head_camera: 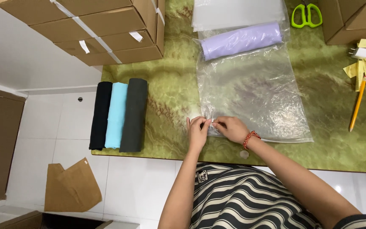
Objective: The person writes on a yellow sticky note attached to a cardboard box tied with a white ribbon, then stacks the box. They place a rolled purple fabric into a clear plastic bag, seal it, and put it into a cardboard box. Finally, they close the box and tie it with a white ribbon.
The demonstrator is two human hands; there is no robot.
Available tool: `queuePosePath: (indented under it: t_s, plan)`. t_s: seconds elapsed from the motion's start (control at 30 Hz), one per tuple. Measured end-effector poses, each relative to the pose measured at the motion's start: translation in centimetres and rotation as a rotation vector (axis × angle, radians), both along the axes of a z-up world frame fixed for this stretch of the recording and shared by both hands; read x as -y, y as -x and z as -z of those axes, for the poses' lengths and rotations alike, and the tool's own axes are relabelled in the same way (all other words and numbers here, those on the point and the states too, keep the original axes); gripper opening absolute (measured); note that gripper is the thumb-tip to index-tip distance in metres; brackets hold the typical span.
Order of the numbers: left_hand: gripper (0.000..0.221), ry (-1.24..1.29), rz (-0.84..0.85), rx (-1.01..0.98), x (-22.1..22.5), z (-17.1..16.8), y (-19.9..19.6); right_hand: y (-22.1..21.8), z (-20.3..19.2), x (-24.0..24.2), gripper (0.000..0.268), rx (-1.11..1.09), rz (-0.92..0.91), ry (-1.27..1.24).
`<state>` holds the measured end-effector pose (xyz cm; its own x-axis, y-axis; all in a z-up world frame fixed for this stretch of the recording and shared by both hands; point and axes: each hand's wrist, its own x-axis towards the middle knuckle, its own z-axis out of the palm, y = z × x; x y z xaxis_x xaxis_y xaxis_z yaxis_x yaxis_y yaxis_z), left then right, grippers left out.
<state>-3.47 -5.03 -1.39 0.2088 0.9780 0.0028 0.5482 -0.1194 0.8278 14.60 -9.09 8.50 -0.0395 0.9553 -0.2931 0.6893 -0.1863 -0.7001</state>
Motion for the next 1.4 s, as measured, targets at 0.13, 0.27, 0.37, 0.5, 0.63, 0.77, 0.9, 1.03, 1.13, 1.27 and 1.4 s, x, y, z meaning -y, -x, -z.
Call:
queuePosePath:
  t_s: [0.13, 0.27, 0.37, 0.5, 0.63, 0.77, 0.9, 1.03, 1.13, 1.27, 1.4]
  plan:
    - [0.025, 0.038, 0.051, -0.014, 1.1, -2.3, -1.9, -2.0, -0.7, 1.4, 0.022, -0.036, -0.001, -0.008]
    - [0.024, 0.038, 0.099, -0.025, 1.4, -4.2, -4.1, -3.5, -2.2, 2.5, 0.022, -0.051, 0.07, 0.006]
    - [0.025, 0.045, 0.179, 0.027, 0.8, -5.1, -4.8, -3.6, -1.5, 2.5, 0.022, -0.065, 0.099, -0.021]
    - [0.022, -0.115, 0.236, 0.071, 0.2, -5.7, -4.9, -3.4, 0.6, 2.0, 0.025, -0.06, 0.076, -0.087]
    - [0.021, -0.15, 0.211, 0.079, 0.7, -6.6, -4.7, -3.5, -1.2, 2.0, 0.026, -0.031, 0.057, -0.137]
    - [0.02, -0.208, 0.174, 0.106, 1.1, -7.3, -5.9, -4.4, -2.9, 2.5, 0.024, 0.038, 0.049, -0.196]
    - [0.021, -0.223, 0.184, 0.139, 1.4, -8.4, -6.9, -5.5, -2.9, 2.9, 0.025, 0.075, 0.044, -0.21]
    - [0.022, -0.191, 0.188, 0.131, 0.9, -7.8, -7.6, -6.2, -2.7, 2.9, 0.027, 0.1, 0.041, -0.214]
    - [0.028, -0.048, 0.291, 0.118, 0.0, -8.6, -6.9, -5.6, -3.3, 3.1, 0.027, 0.129, 0.045, -0.206]
    - [0.029, 0.008, 0.35, 0.112, -1.1, -9.9, -6.1, -4.5, -4.0, 2.3, 0.027, 0.062, 0.02, -0.2]
    - [0.028, -0.056, 0.279, 0.142, -1.2, -10.1, -6.4, -4.5, -3.4, 1.4, 0.026, 0.045, 0.01, -0.246]
